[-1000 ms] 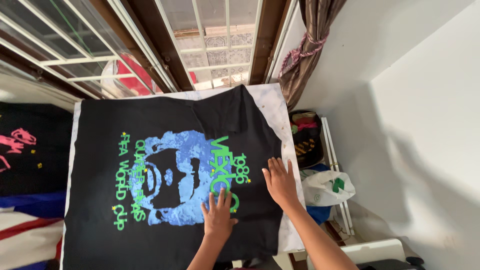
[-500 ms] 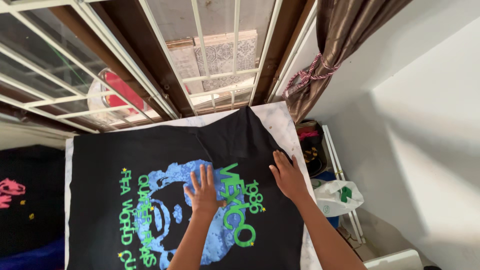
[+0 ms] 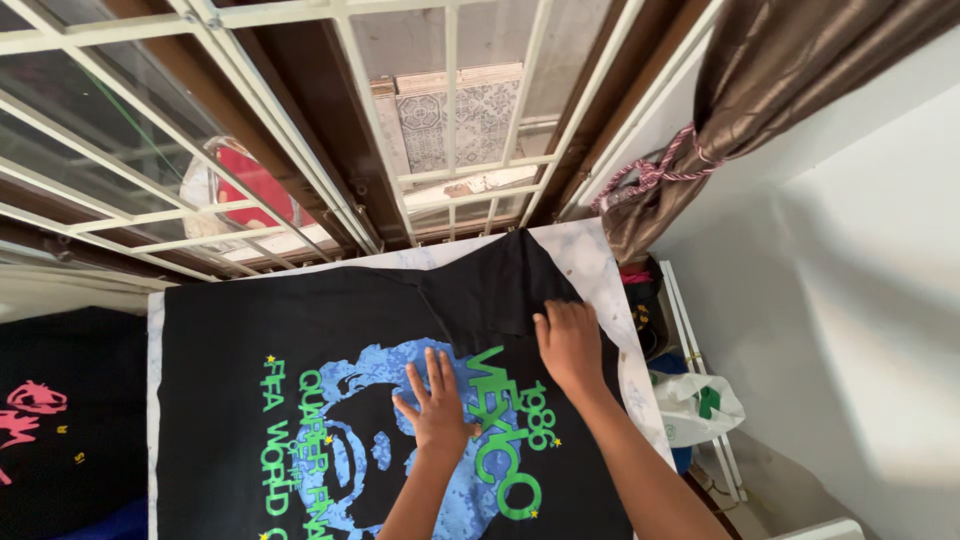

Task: The person folds a black t-shirt on a table and places it inside an open suitcase on the floor, then picks up another black t-shirt and spreads it out on the table.

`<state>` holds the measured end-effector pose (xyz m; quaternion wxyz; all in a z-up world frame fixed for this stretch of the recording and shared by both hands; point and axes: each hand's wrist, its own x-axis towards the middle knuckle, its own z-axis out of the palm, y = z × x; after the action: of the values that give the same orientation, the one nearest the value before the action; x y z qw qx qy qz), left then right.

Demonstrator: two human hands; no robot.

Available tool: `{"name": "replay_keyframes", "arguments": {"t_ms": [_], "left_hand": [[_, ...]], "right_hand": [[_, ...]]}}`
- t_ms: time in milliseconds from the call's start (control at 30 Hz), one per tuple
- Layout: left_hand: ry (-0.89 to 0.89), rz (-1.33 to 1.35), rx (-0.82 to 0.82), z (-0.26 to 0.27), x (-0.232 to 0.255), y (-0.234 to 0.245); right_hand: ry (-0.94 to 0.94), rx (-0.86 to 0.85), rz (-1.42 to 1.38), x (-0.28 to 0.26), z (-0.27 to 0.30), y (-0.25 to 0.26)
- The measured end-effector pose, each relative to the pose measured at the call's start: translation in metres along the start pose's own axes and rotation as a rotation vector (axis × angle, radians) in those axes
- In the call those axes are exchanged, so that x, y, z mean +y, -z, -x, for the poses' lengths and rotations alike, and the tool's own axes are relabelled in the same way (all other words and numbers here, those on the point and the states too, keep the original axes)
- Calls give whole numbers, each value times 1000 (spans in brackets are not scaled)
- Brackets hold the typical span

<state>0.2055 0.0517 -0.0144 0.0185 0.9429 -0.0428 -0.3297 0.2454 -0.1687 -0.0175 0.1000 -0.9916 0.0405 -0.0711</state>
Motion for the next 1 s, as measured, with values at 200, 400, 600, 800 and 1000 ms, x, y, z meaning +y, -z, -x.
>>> {"name": "replay_keyframes", "arguments": {"t_ms": [200, 400, 600, 800, 1000], "left_hand": [[-37, 349, 522, -17, -4, -5], [99, 523, 388, -74, -8, 17], [24, 807, 331, -90, -12, 50], [-173, 1191, 381, -92, -9, 98], [-277, 1461, 328, -120, -14, 119]], "right_hand": [[-133, -205, -31, -49, -25, -1], [-119, -128, 17, -42, -31, -40], [-282, -195, -121, -37, -54, -21], [-397, -399, -216, -55, -70, -6], [-547, -210, -576, -27, -85, -31]]}}
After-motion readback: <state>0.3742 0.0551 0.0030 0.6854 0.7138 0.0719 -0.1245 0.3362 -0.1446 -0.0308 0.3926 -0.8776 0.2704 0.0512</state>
